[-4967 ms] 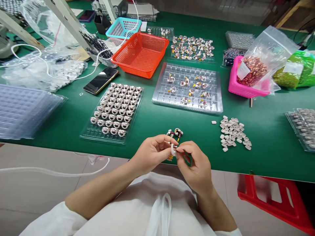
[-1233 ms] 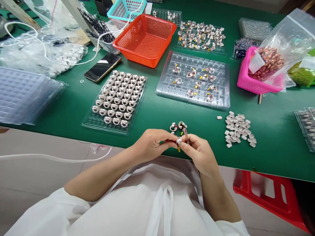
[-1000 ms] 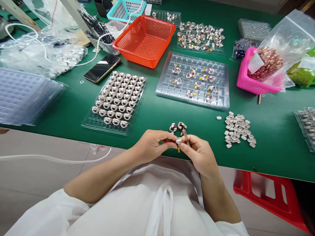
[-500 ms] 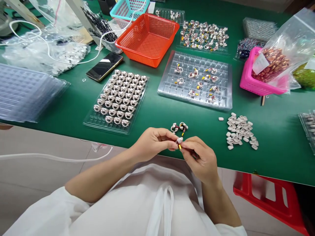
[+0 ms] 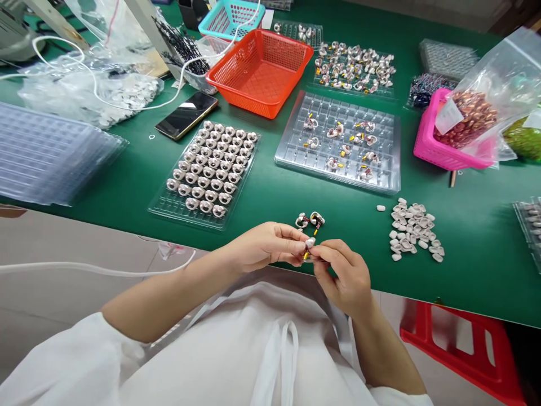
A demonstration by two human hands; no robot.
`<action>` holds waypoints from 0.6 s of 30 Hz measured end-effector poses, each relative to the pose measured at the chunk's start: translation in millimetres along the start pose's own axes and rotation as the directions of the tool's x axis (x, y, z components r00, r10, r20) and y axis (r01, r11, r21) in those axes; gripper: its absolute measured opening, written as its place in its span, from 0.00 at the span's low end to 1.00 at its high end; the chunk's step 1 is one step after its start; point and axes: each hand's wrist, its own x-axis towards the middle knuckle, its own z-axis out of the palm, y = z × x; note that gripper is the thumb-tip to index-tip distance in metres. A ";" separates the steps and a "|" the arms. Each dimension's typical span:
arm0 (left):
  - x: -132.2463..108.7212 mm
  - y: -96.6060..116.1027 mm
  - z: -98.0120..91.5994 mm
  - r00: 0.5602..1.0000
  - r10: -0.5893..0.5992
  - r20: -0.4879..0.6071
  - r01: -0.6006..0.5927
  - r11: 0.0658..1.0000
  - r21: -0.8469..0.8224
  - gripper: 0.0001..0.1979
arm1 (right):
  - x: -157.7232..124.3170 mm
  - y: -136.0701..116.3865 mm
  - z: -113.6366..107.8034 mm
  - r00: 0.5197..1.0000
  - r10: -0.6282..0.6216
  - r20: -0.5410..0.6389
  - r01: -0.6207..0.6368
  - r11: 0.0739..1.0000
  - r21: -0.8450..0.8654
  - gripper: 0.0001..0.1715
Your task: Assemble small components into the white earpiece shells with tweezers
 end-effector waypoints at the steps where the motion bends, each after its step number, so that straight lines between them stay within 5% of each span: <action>1: -0.7 1.5 0.1 1.000 -0.004 -0.002 0.004 1.000 0.004 0.13 | 0.2 0.1 -1.1 1.000 -0.006 0.017 0.006 1.000 -0.002 0.18; 11: -1.5 1.0 5.1 0.999 -0.048 0.007 0.048 0.998 -0.039 0.11 | 4.4 14.1 -19.2 0.960 -0.178 0.215 0.187 0.982 -0.020 0.22; 15: -1.3 1.8 7.2 0.999 -0.018 0.030 0.018 1.000 -0.002 0.08 | 2.7 11.2 -18.1 0.981 -0.109 0.162 0.092 0.990 0.108 0.21; 18: -3.2 4.1 9.9 0.999 0.043 -0.006 -0.043 0.999 0.019 0.10 | -3.6 6.0 -14.9 0.992 0.122 -0.025 -0.113 0.966 0.234 0.16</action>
